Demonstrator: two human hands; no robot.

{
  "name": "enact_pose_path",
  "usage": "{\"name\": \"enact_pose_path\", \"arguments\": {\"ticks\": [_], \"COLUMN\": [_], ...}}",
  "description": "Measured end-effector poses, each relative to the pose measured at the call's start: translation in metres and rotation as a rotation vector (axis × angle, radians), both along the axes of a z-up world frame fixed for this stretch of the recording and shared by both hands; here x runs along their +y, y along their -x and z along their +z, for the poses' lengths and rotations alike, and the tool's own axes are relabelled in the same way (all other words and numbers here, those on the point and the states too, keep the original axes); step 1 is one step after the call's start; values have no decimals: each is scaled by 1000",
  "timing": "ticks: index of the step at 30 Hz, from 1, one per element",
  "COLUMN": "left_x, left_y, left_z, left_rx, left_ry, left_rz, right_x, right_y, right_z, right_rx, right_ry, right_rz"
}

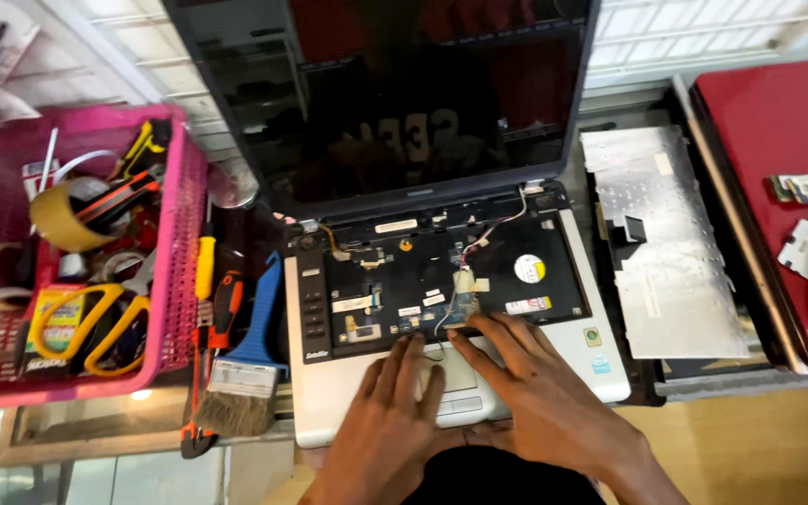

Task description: The person removes internal components from an open laptop, closes the lid, and uses a screwdriver to remove screws from the bottom panel before prying it apart.

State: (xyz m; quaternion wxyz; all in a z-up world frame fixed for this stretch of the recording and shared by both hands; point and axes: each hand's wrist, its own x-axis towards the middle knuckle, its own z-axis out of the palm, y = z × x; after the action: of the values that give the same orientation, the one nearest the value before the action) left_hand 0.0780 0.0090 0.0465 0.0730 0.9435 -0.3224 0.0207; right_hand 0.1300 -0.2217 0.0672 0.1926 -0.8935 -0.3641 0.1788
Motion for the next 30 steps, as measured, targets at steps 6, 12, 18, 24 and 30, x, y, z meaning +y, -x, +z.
{"name": "enact_pose_path", "arguments": {"ticks": [6, 12, 18, 24, 30], "left_x": [-17, -25, -40, -39, -27], "left_y": [-1, 7, 6, 7, 1], "left_z": [-5, 16, 3, 9, 16], "left_rx": [-421, -205, -381, -255, -151], "left_ry": [7, -112, -91, -248, -172], "left_rz": [91, 81, 187, 106, 16], "right_x": [3, -6, -9, -27, -18], "right_y": [-1, -9, -5, -11, -5], "right_z": [-1, -18, -20, -34, -19], "right_rx": [-441, -346, -350, -424, -413], "right_ry": [-123, 126, 126, 67, 60], "right_rz": [78, 183, 136, 82, 94]}}
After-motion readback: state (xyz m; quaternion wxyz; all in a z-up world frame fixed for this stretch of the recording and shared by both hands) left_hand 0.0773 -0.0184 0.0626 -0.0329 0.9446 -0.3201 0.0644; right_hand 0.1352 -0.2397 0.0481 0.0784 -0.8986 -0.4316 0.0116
